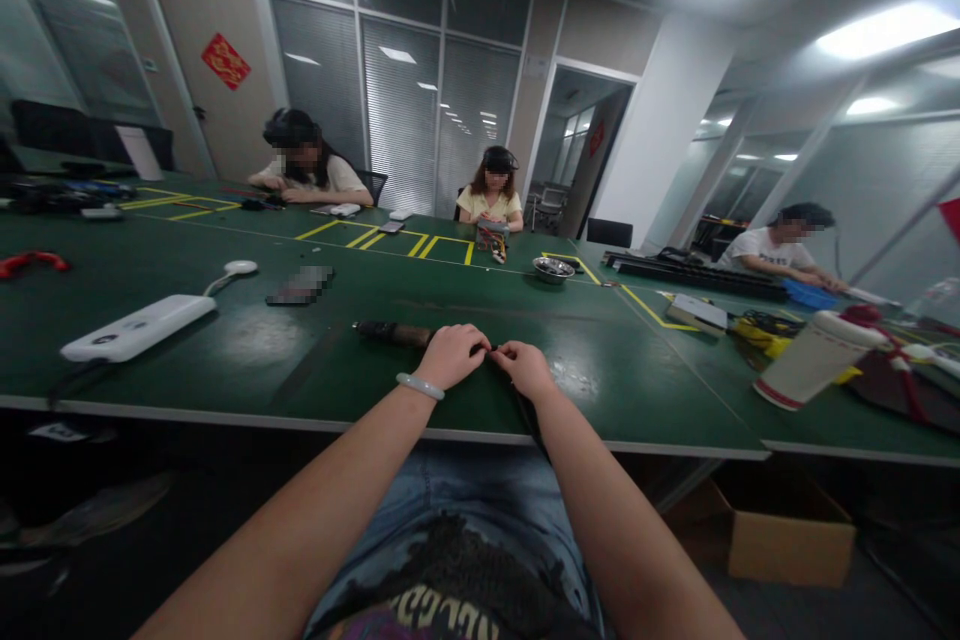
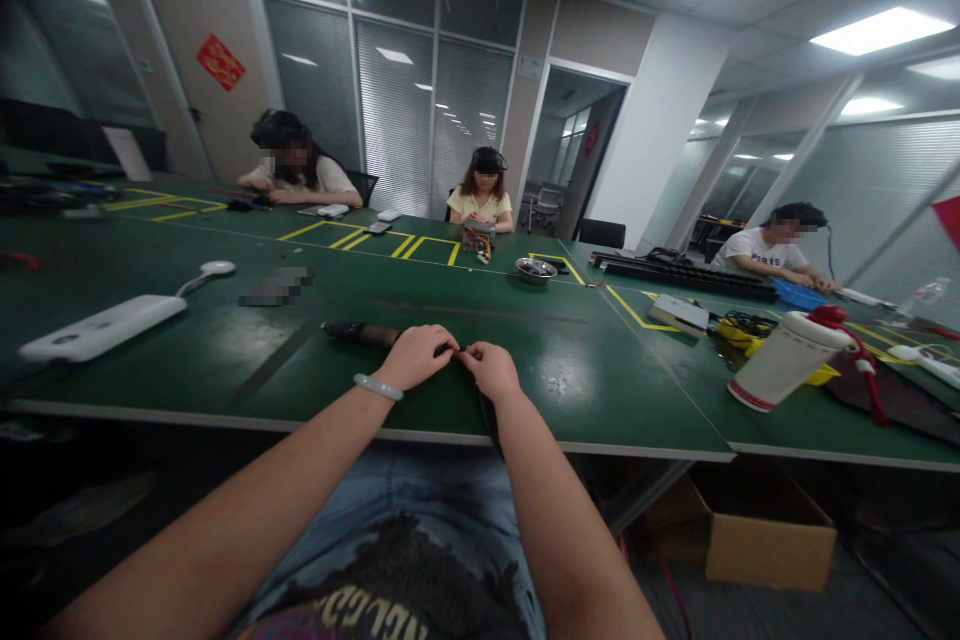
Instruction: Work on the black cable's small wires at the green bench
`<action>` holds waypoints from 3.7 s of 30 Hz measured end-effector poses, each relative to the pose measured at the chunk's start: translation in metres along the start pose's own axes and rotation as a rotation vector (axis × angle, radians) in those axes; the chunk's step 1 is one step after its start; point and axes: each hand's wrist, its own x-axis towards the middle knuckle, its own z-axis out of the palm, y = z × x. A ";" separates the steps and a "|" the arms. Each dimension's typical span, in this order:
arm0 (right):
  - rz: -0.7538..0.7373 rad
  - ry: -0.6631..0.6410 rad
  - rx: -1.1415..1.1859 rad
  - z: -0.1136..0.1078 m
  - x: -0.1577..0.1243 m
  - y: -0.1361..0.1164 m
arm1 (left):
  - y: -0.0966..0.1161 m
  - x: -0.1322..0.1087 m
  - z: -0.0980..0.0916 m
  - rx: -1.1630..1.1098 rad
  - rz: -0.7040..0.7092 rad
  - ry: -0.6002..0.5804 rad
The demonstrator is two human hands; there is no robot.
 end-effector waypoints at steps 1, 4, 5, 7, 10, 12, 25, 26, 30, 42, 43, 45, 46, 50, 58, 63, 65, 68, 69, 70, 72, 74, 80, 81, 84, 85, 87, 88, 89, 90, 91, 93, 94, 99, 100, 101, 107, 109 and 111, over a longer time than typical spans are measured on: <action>0.000 0.002 -0.002 0.000 0.000 0.000 | 0.000 0.000 0.000 0.002 -0.001 -0.003; 0.001 0.000 0.002 0.000 -0.001 0.000 | 0.000 0.000 0.001 0.007 0.000 -0.006; -0.002 0.001 0.006 0.000 -0.001 0.000 | 0.000 0.000 0.001 0.008 0.003 -0.005; -0.012 0.004 0.012 -0.001 -0.001 0.000 | 0.000 0.000 0.000 0.009 0.006 0.002; -0.010 0.008 0.006 -0.001 -0.001 -0.002 | 0.001 0.000 0.000 0.010 0.002 0.016; 0.002 0.007 -0.007 -0.002 -0.001 -0.003 | 0.002 0.000 0.000 0.016 -0.008 0.024; 0.013 0.001 0.004 -0.002 -0.002 -0.002 | 0.001 0.000 0.000 0.001 -0.007 0.015; 0.012 0.004 0.006 -0.002 -0.002 -0.002 | 0.002 0.000 -0.001 0.002 -0.015 0.016; 0.006 0.016 0.014 0.000 0.000 -0.001 | 0.004 0.000 -0.002 0.014 -0.048 0.013; 0.006 0.005 -0.004 -0.002 -0.002 -0.003 | 0.001 0.001 0.001 0.021 -0.002 0.003; 0.002 0.011 -0.009 -0.002 -0.002 -0.002 | 0.001 0.001 0.000 0.022 -0.001 0.002; -0.016 0.026 -0.021 -0.001 -0.001 -0.001 | 0.002 0.001 -0.001 0.025 -0.005 0.000; -0.027 0.030 -0.028 -0.001 0.000 0.000 | 0.002 0.000 -0.001 0.026 -0.009 0.002; -0.033 0.026 -0.034 -0.001 0.000 0.000 | 0.002 0.000 0.001 0.023 -0.022 0.021; -0.017 0.027 -0.005 0.000 -0.002 0.000 | 0.001 0.000 0.002 0.014 -0.017 0.014; -0.018 0.036 -0.007 -0.001 -0.002 -0.001 | 0.002 -0.001 0.001 0.010 -0.013 0.015; -0.019 0.036 -0.009 -0.001 -0.001 -0.001 | 0.002 -0.001 0.000 0.014 -0.021 0.010; -0.024 0.033 -0.018 -0.001 0.000 0.000 | 0.003 -0.001 -0.001 0.020 -0.031 0.007; -0.028 0.036 -0.021 -0.001 0.000 0.000 | 0.003 -0.001 -0.001 0.020 -0.031 0.006; -0.033 0.042 -0.024 -0.001 0.001 0.000 | 0.003 -0.001 -0.001 0.019 -0.031 0.007; -0.042 0.053 -0.024 0.000 0.001 0.000 | 0.004 -0.001 -0.002 0.017 -0.027 0.012; -0.042 0.051 -0.016 0.000 0.000 -0.001 | 0.004 -0.001 -0.002 0.017 -0.021 0.015; -0.016 0.022 0.005 0.000 0.000 -0.001 | 0.006 -0.002 -0.004 0.028 -0.031 0.011; -0.021 0.028 -0.001 0.000 0.000 -0.001 | 0.006 -0.002 -0.004 0.031 -0.037 0.011; -0.032 0.039 -0.013 0.000 0.000 -0.001 | 0.006 -0.001 -0.003 0.036 -0.050 0.007; -0.032 0.038 -0.010 -0.001 0.000 -0.001 | 0.005 -0.001 -0.003 0.036 -0.051 0.005; -0.025 0.030 0.003 -0.001 -0.001 -0.002 | 0.005 -0.001 -0.003 0.031 -0.043 0.002; -0.020 0.026 0.009 -0.001 -0.001 -0.002 | 0.005 -0.001 -0.002 0.027 -0.038 0.003; -0.020 0.026 0.012 -0.001 -0.001 -0.002 | 0.004 -0.001 -0.002 0.024 -0.033 0.005; -0.022 0.028 0.011 -0.001 -0.001 -0.001 | 0.004 -0.001 -0.002 0.022 -0.029 0.008; -0.025 0.032 0.007 -0.001 -0.001 -0.001 | 0.004 -0.001 -0.002 0.020 -0.025 0.011; -0.031 0.039 0.001 0.000 0.000 0.001 | 0.003 -0.001 -0.001 0.020 -0.021 0.018; -0.033 0.039 0.002 0.001 0.000 0.002 | 0.003 -0.001 -0.001 0.021 -0.016 0.020; -0.036 0.044 0.005 0.001 0.001 0.004 | 0.004 -0.001 -0.001 0.030 -0.022 0.026; -0.035 0.042 0.005 0.001 0.001 0.003 | 0.004 -0.001 -0.002 0.032 -0.029 0.023; -0.035 0.039 0.007 0.001 0.001 0.003 | 0.004 -0.001 -0.002 0.033 -0.033 0.021; -0.039 0.057 0.007 0.001 0.000 0.000 | 0.003 -0.001 -0.001 0.028 -0.014 0.019; -0.041 0.054 0.016 0.001 0.001 0.001 | 0.003 -0.001 -0.001 0.029 -0.012 0.025; -0.040 0.048 0.022 0.002 0.001 0.002 | 0.003 -0.001 -0.001 0.029 -0.015 0.025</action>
